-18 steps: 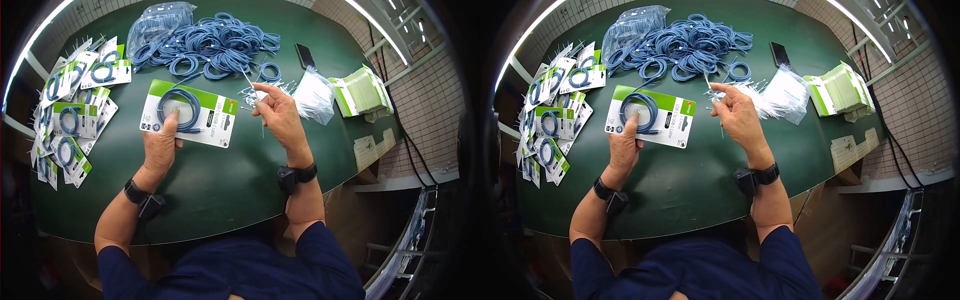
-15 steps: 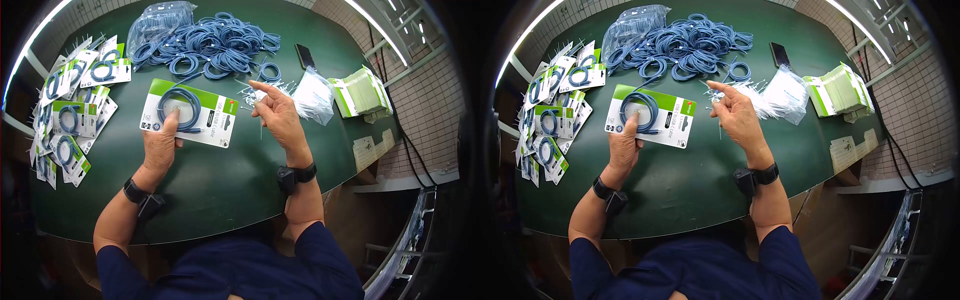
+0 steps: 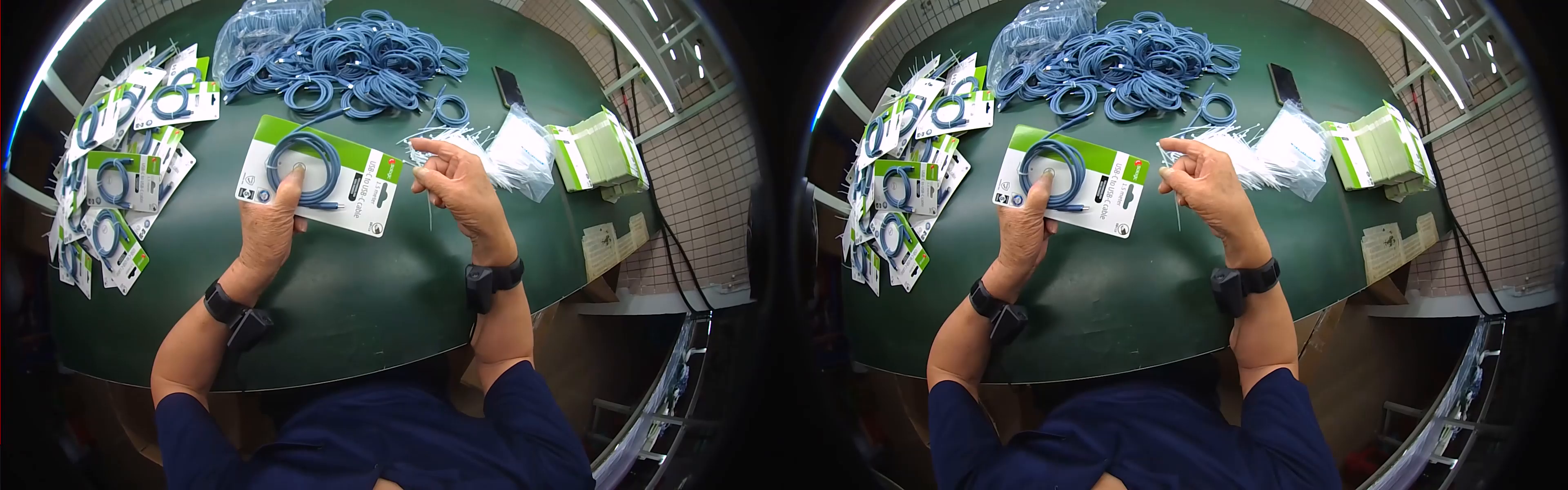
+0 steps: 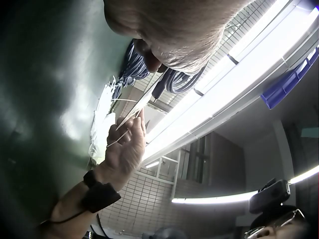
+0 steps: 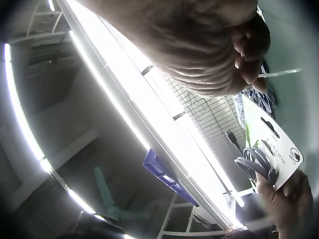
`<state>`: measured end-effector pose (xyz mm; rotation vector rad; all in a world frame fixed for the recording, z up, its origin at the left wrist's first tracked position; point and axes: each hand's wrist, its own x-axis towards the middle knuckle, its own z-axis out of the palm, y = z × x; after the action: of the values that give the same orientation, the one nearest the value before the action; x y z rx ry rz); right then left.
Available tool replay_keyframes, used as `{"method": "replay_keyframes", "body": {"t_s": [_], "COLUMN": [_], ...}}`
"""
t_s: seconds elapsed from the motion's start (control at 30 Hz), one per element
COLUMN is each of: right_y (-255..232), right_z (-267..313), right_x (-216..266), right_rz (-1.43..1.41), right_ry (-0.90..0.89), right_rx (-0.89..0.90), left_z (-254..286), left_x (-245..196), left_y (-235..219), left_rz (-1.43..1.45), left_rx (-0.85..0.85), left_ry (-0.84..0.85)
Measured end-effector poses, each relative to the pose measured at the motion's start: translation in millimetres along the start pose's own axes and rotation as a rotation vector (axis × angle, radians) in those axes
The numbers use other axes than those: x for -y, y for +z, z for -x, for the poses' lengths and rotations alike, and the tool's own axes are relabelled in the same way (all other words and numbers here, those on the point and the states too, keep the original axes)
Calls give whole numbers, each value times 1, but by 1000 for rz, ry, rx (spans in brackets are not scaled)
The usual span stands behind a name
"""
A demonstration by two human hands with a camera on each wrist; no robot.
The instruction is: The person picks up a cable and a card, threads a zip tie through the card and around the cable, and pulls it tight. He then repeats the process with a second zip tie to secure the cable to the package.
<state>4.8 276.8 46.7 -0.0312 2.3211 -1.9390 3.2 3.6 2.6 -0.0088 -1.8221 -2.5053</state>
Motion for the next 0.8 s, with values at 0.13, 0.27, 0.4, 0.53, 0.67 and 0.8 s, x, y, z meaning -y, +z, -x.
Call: {"method": "replay_keyframes", "body": {"t_s": [0.13, 0.27, 0.4, 0.53, 0.67, 0.8], "right_y": [3, 15, 22, 26, 29, 30], "right_z": [-15, -20, -17, -16, -14, -10], "right_x": [-24, -42, -44, -41, -34, -41], "right_rz": [-77, 35, 273, 401, 444, 657], "right_ry": [134, 142, 114, 126, 141, -126], "right_rx": [149, 163, 140, 133, 111, 8], "left_z": [-1, -11, -19, -23, -25, -24], "left_x": [-2, -15, -24, -23, -19, -22], "left_y": [0, -10, -15, -22, -25, -23], "left_rz": [-25, 32, 102, 121, 131, 125], "left_rx": [-26, -24, -47, -54, -37, -35], "left_ry": [3, 48, 100, 100, 109, 120]}}
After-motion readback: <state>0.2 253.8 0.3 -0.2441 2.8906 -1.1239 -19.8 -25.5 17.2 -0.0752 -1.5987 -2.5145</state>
